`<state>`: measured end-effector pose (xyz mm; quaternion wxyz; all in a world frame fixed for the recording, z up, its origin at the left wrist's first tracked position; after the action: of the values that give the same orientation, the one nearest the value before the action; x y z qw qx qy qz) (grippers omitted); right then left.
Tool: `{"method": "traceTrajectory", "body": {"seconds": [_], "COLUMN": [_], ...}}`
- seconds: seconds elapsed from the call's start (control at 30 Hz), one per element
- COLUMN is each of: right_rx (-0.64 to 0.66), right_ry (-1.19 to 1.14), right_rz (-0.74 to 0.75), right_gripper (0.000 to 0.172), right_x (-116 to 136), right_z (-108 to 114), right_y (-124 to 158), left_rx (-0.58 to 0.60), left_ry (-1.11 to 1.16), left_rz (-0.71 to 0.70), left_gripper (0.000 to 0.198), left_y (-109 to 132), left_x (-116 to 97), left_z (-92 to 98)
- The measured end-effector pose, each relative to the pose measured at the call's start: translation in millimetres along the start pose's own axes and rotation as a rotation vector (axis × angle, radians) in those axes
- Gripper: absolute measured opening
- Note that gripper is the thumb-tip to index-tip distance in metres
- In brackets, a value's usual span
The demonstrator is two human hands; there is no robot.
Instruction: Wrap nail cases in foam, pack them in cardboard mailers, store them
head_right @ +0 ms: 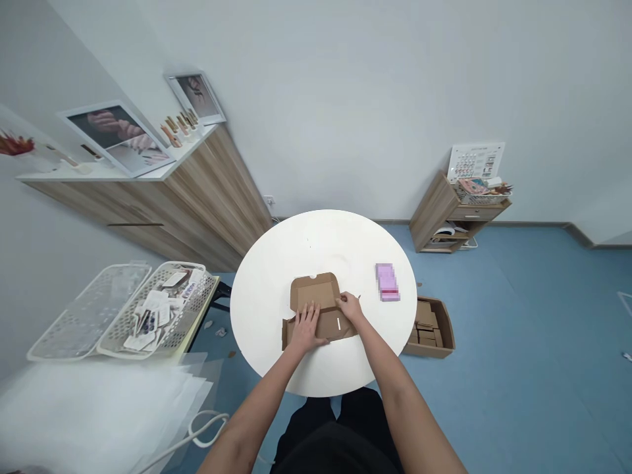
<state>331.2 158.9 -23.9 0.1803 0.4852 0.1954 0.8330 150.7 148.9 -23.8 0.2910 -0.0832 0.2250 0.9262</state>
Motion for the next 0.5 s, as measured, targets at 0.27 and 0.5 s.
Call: {"method": "traceTrajectory", "body": {"seconds": [0.27,0.5], "right_rx": [-0.032,0.003], "right_ry": [-0.308,-0.4], "right_rz": [-0.307,-0.228], "right_gripper": [0.041,0.028], "right_x": [-92,-89], "right_z": [-8,-31], "right_y": [51,67], "left_rx": [-0.026,0.037], "left_ry": [0.015,0.009], "left_rz": [0.034,0.049], "left_gripper": [0.113,0.118], "left_y": [8,10], "left_x": [-2,-7], "left_z": [-13.5,-17.9]}}
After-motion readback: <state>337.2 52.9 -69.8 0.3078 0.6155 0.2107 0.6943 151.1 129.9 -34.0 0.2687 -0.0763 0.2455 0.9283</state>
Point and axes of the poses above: each hand's wrist, its own y-axis away from the middle knuckle, its own z-axis out of the back of the hand, x = y × z, the point moved 10 cm from there along -y, towards the middle knuckle, and after that the axes turned 12 degrees about x, right-handed, at the moved point
